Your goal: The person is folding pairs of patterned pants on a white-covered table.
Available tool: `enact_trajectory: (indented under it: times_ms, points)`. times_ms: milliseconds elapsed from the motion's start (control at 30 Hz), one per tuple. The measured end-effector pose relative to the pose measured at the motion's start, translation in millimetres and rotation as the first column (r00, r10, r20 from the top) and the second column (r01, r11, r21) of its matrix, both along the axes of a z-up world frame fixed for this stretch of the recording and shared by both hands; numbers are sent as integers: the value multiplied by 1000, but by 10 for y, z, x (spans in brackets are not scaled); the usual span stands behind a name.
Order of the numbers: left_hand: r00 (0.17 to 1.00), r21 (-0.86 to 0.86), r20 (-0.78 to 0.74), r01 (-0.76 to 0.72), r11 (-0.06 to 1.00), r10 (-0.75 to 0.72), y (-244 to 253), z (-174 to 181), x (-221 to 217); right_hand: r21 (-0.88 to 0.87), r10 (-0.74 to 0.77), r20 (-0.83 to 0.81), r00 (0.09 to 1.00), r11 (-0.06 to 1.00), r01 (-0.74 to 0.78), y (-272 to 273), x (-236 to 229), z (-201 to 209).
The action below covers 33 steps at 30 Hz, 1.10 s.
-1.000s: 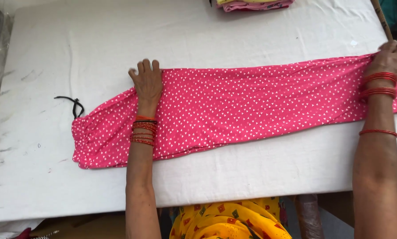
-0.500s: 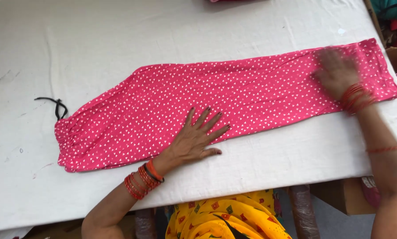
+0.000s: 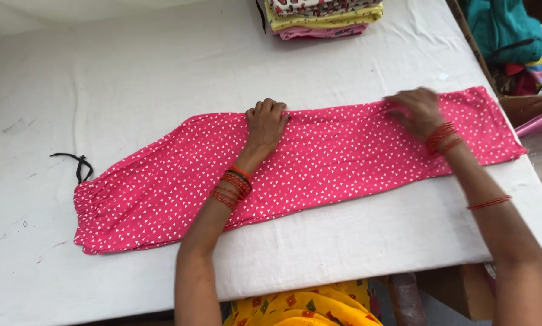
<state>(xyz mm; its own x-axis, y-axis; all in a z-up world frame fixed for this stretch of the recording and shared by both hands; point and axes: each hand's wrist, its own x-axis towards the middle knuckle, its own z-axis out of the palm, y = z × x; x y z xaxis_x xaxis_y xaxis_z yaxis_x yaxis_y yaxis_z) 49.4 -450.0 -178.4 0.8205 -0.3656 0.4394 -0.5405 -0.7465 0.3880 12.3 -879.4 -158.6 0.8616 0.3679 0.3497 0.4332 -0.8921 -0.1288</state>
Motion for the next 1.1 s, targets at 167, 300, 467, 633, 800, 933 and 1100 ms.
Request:
enact_trajectory:
  times_ms: [167, 300, 467, 633, 800, 933, 1100]
  points:
    - [994, -21, -103, -43, 999, 40, -191, -57, 91, -13, 82, 30, 996, 997, -82, 519, 288, -63]
    - [999, -24, 30, -13, 1000, 13, -194, -139, 122, 134, 8, -247, 969, 991, 26, 539, 399, -44]
    - [994, 79, 99, -45, 996, 37, -291, -302, 279, 208, -24, -220, 975, 976, 71, 579, 349, -7]
    - [993, 112, 100, -67, 991, 56, -278, -181, 183, 172, -66, -197, 978, 980, 101, 626, 360, -45]
    - [968, 152, 239, -111, 982, 73, -319, -190, 108, 138, -95, -153, 984, 984, 117, 656, 409, -107]
    - [959, 222, 246, -200, 954, 144, -339, -119, 22, 42, -198, -202, 959, 977, 210, 689, 400, -171]
    - [896, 393, 416, -329, 859, 154, -465, -43, -232, -128, -209, 110, 972, 967, 222, 797, 103, -151]
